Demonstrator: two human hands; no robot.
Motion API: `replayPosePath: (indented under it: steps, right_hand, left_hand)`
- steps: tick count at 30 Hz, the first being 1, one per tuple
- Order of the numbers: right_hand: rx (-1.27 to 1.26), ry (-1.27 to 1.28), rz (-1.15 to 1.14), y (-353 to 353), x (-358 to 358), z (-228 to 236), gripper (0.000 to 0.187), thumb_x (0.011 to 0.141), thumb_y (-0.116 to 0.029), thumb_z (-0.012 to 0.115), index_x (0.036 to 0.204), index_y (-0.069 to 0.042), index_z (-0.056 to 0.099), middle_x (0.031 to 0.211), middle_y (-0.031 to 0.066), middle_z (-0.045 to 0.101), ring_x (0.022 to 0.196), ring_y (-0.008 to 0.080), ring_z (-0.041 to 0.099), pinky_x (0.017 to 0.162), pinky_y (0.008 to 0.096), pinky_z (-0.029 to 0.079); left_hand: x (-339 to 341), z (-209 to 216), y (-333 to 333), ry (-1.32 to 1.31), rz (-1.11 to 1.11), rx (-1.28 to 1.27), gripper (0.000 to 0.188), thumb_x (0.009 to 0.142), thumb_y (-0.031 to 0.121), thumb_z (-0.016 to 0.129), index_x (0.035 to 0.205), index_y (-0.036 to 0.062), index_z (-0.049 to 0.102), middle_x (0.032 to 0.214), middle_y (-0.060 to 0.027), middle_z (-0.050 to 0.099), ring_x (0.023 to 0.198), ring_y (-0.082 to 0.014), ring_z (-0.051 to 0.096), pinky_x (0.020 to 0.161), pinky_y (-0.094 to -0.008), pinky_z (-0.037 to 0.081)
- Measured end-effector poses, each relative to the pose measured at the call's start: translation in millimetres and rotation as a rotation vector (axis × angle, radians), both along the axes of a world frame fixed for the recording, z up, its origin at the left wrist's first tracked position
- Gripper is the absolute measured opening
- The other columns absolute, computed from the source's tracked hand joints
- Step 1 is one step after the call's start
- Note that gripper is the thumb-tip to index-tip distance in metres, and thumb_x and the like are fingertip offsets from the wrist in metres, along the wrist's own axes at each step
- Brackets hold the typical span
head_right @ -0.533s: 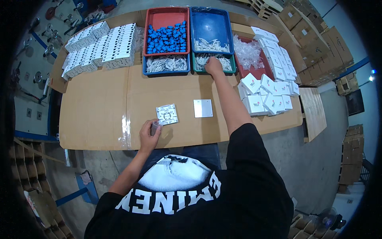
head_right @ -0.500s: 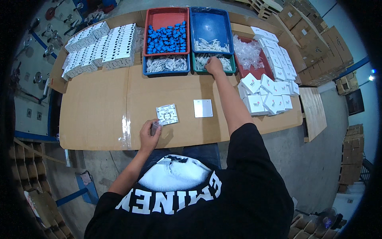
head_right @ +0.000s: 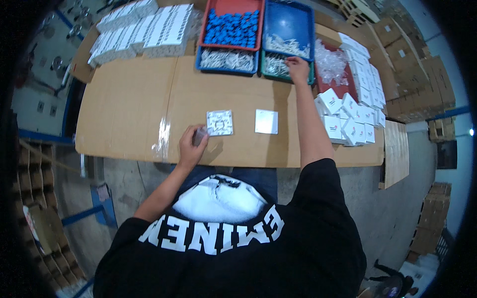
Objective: The person assembles small electronic components by hand, placing blue switches and white connectors into plastic bags, then packaging the bagged components into white boxes.
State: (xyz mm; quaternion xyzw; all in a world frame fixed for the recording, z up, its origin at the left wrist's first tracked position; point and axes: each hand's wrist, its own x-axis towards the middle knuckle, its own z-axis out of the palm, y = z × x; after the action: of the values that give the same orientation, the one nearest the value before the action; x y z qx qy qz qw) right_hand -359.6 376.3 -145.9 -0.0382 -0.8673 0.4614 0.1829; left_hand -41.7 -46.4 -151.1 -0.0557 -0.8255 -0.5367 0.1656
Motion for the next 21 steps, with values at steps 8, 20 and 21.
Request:
replayPosePath:
  steps: [8,20,21]
  right_hand:
    - [0.108,0.058,-0.135,-44.3,36.4,30.4,0.018,0.086,-0.015,0.081,0.095,-0.002,0.075,0.086,0.0079,0.078,0.075,0.0141,0.071,0.071,0.0281,0.054]
    - [-0.524,-0.417,0.514,-245.8,272.7,49.0,0.013,0.09,-0.007,0.077,0.1,0.0,0.072,0.087,0.0046,0.073,0.072,0.0093,0.065,0.063,0.0257,0.052]
    - [-0.442,-0.361,0.52,-249.1,276.2,47.6,0.013,0.09,-0.008,0.077,0.099,0.0,0.073,0.087,0.0037,0.073,0.07,0.0087,0.063,0.062,0.0255,0.051]
  left_hand:
    - [2.3,9.8,-7.4,0.046,0.0,-0.023,0.04,0.083,0.018,0.08,0.119,0.0042,0.069,0.107,-0.0121,0.069,0.098,-0.0287,0.065,0.086,-0.0375,0.051]
    - [-0.2,11.0,-5.0,0.138,-0.05,-0.095,0.049,0.08,0.018,0.083,0.125,0.0061,0.068,0.116,-0.0122,0.069,0.109,-0.0313,0.064,0.096,-0.0419,0.048]
    - [1.0,10.1,-4.5,0.135,-0.062,-0.096,0.049,0.08,0.018,0.083,0.125,0.0061,0.068,0.116,-0.0122,0.069,0.109,-0.0313,0.064,0.096,-0.0419,0.048]
